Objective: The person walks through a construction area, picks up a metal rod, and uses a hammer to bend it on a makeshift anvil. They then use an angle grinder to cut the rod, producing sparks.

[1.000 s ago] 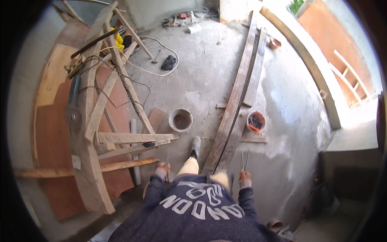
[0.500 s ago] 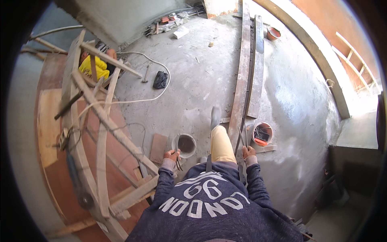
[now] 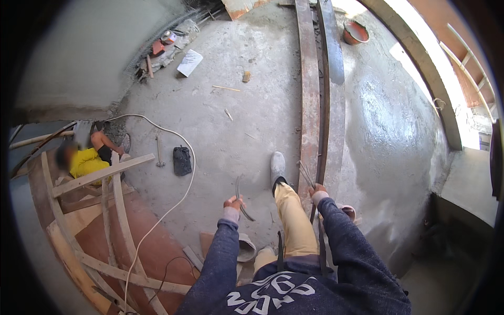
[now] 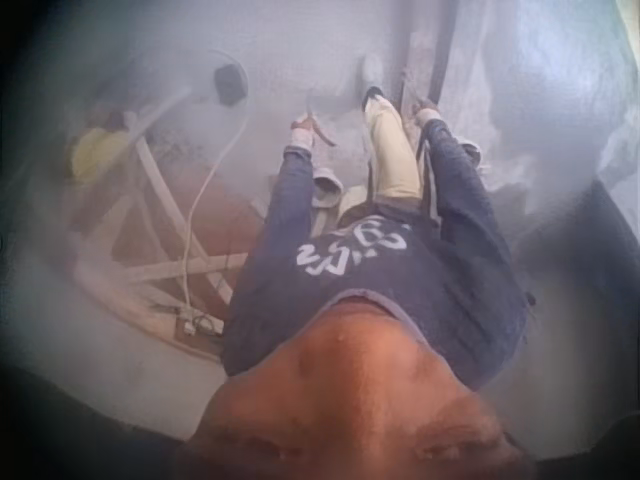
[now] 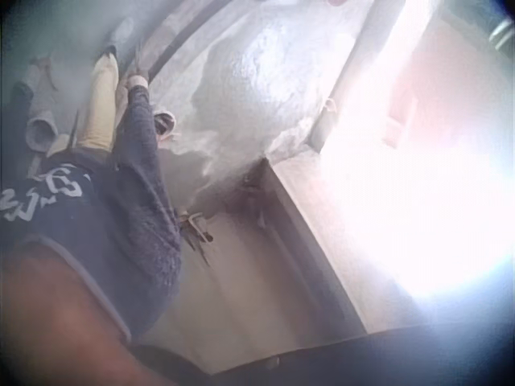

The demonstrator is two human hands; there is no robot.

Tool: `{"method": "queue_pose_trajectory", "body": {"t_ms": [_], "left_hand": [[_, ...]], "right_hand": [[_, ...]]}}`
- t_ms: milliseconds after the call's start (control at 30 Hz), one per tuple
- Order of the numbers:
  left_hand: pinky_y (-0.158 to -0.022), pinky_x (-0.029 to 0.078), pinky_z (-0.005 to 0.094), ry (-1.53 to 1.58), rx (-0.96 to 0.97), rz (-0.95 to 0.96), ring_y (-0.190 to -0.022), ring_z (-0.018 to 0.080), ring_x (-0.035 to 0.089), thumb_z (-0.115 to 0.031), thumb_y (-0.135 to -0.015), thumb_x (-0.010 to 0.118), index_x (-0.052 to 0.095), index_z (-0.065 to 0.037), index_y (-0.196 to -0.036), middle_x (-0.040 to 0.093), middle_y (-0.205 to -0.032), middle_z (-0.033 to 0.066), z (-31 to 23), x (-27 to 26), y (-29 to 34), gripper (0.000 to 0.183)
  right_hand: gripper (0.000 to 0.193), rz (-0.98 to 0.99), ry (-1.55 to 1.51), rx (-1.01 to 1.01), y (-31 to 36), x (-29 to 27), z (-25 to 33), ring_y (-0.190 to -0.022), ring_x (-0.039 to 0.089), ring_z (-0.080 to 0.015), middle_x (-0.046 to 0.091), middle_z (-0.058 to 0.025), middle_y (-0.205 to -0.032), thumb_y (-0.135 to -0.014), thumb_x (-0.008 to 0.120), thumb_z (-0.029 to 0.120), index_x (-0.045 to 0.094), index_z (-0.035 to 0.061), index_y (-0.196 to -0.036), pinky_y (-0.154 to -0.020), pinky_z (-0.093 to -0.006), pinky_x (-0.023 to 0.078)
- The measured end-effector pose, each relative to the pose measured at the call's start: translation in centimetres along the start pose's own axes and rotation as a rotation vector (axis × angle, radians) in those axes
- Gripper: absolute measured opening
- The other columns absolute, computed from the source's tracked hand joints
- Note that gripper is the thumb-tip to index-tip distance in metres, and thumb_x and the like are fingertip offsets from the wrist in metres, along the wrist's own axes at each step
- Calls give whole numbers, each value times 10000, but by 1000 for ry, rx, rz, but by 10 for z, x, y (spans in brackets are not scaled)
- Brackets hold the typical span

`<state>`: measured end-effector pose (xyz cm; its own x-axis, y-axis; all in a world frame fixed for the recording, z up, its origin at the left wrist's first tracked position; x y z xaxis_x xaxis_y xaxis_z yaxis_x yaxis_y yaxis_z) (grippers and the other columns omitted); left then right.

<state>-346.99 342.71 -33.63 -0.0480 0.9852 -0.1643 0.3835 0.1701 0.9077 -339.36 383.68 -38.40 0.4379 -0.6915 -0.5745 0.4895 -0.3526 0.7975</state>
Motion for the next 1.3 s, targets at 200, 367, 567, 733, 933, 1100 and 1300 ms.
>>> {"method": "queue_pose_trajectory", "body": {"t_ms": [200, 367, 567, 733, 933, 1100, 1300], "left_hand": [[-585, 496, 305, -102, 89, 23, -660, 188, 633, -36, -843, 599, 640, 60, -1153, 667, -761, 102, -82, 87, -170, 327], [-766, 527, 331, -208, 175, 58, -838, 216, 659, -63, -822, 646, 593, 21, -1267, 694, -987, 138, -165, 149, -261, 455], [-1022, 434, 321, -169, 265, 159, -1212, 253, 556, -62, -851, 635, 529, 3, -1346, 563, -1329, 203, -193, 167, -234, 511], [-1015, 439, 325, -406, 179, 71, -1200, 235, 567, -157, -874, 653, 545, 6, -1325, 591, -1300, 177, -133, 71, -115, 492], [-924, 491, 333, -414, -51, 30, -1112, 214, 620, -243, -884, 675, 592, 7, -1257, 649, -1213, 150, -1, -54, 108, 457], [-908, 461, 303, -87, -356, 0, -1018, 166, 615, -480, -903, 612, 665, -26, -1162, 687, -1067, 62, 54, -89, 266, 525], [-902, 466, 333, 39, -336, 9, -1007, 202, 622, -494, -909, 575, 663, -47, -1153, 685, -1064, 85, 92, -86, 303, 517]], "right_hand": [[491, 80, 31, -58, -132, -26, 155, -1121, 591, -402, 627, -258, -1167, -886, 579, 404, 612, 30, -1202, -959, -457, 473], [463, 142, -39, -6, -227, -30, 257, -1145, 579, -395, 612, -246, -1201, -915, 547, 383, 594, 23, -1202, -978, -461, 462], [602, 16, -217, -109, -261, -38, 288, -1266, 498, -361, 516, -246, -1353, -891, 615, 339, 459, 13, -1372, -1073, -401, 393], [717, -34, -187, -351, -215, -22, 243, -1363, 389, -354, 411, -246, -1454, -874, 634, 322, 346, 11, -1453, -1138, -356, 308], [454, 228, -151, -305, -57, -36, 135, -1137, 584, -381, 627, -218, -1200, -888, 585, 284, 562, 37, -1267, -967, -420, 463], [404, 425, -114, -209, 91, -68, 62, -1062, 640, -344, 686, -203, -1071, -878, 585, 332, 653, 32, -1139, -898, -400, 497], [485, 358, -305, -98, 185, -126, 30, -960, 668, -242, 697, -186, -980, -896, 639, 414, 608, -13, -1125, -843, -328, 504]]}}
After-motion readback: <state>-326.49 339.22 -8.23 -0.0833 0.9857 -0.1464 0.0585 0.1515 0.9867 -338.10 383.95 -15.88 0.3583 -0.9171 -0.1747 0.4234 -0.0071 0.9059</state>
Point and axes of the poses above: each hand's wrist, its own y-axis away from the middle knuckle, its own x-axis out of the palm, z = x × y, the point moved 6 cm from there along -y, towards the middle knuckle
